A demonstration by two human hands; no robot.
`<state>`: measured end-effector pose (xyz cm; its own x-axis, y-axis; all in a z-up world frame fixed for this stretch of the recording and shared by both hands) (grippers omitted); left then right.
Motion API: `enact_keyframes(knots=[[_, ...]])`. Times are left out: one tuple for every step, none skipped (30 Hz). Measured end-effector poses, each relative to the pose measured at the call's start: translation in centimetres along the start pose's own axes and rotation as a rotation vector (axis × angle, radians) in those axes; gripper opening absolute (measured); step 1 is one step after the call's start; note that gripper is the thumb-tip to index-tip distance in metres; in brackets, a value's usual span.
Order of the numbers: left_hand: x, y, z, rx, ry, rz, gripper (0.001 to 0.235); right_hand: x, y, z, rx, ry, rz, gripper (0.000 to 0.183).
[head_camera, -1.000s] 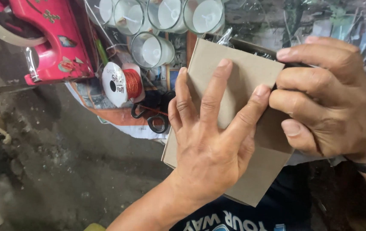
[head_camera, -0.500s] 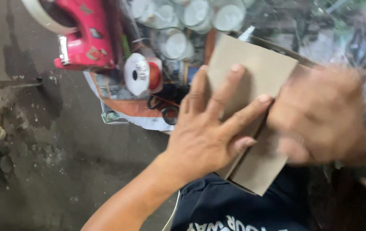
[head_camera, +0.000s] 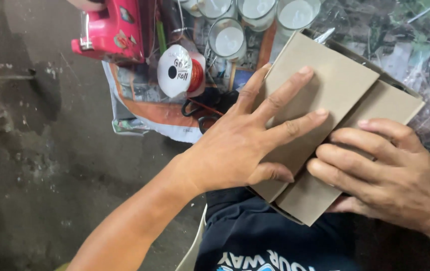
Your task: The person wraps small glass candles in plastic, secures them with tape using a dispenser, and places them into a cardboard divider box.
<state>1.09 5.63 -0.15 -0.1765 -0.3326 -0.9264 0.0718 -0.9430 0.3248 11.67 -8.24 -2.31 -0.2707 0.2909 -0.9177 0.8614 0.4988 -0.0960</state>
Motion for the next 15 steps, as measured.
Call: enact_keyframes(knots=[[0.0,0.0,0.0,-0.005,0.010,0.015,0.096,-0.2,-0.2,0.0,0.048,-0.046,-0.008,0.052],[0.0,0.0,-0.1,-0.011,0.020,0.031,0.097,-0.3,-0.3,0.1,0.097,-0.092,-0.017,0.065],[-0.2,0.1,-0.3,0.007,0.013,0.033,0.097,-0.6,-0.6,-0.2,0.116,-0.095,-0.013,0.065],[-0.3,0.1,-0.4,0.014,0.007,0.019,0.096,-0.6,-0.8,-0.4,0.127,-0.149,0.050,0.070],[-0.3,0.3,-0.6,0.028,0.002,0.012,0.096,-0.7,-1.2,-0.4,0.143,-0.210,0.112,0.077],[-0.3,0.2,-0.6,0.053,-0.004,0.020,0.096,-0.8,-1.3,-0.3,0.167,-0.222,0.116,0.077],[-0.2,0.1,-0.5,0.066,-0.038,0.053,0.095,-0.8,-1.7,-0.4,0.104,-0.209,0.074,0.050],[-0.1,-0.1,-0.3,0.078,-0.073,0.084,0.094,-0.9,-2.1,-0.5,0.041,-0.195,0.033,0.027],[-0.2,0.0,-0.6,0.084,-0.069,0.090,0.094,-0.7,-2.3,-0.5,0.044,-0.203,0.035,0.027],[-0.5,0.3,-0.8,0.127,-0.053,0.078,0.096,-0.6,-2.5,-0.5,0.037,-0.189,0.015,0.025],[-0.7,0.5,-0.8,0.162,-0.037,0.069,0.099,-0.4,-2.8,-0.6,0.024,-0.175,-0.012,0.023],[-0.6,0.5,-0.6,0.160,-0.035,0.076,0.099,-0.4,-3.0,-0.8,0.022,-0.182,-0.016,0.023],[-0.4,0.5,-0.6,0.143,-0.025,0.052,0.101,-0.3,-2.9,-0.9,0.044,-0.189,0.005,0.022],[-0.3,0.5,-0.6,0.125,-0.016,0.028,0.104,-0.3,-2.9,-0.9,0.066,-0.195,0.027,0.021],[0.0,0.5,-0.4,0.122,-0.014,0.033,0.104,-0.3,-2.9,-1.1,0.063,-0.199,0.025,0.021]])
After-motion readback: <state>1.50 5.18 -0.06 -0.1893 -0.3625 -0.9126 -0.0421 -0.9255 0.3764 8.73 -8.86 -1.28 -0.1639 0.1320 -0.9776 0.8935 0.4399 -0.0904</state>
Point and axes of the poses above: each hand's wrist, its own z-axis away from the middle knuckle, its own x-axis out of the palm, y = z × x, the point moved 4 cm from there along -z, towards the middle knuckle, and after that the axes turned 3 degrees about -x, right-handed, at the moved point
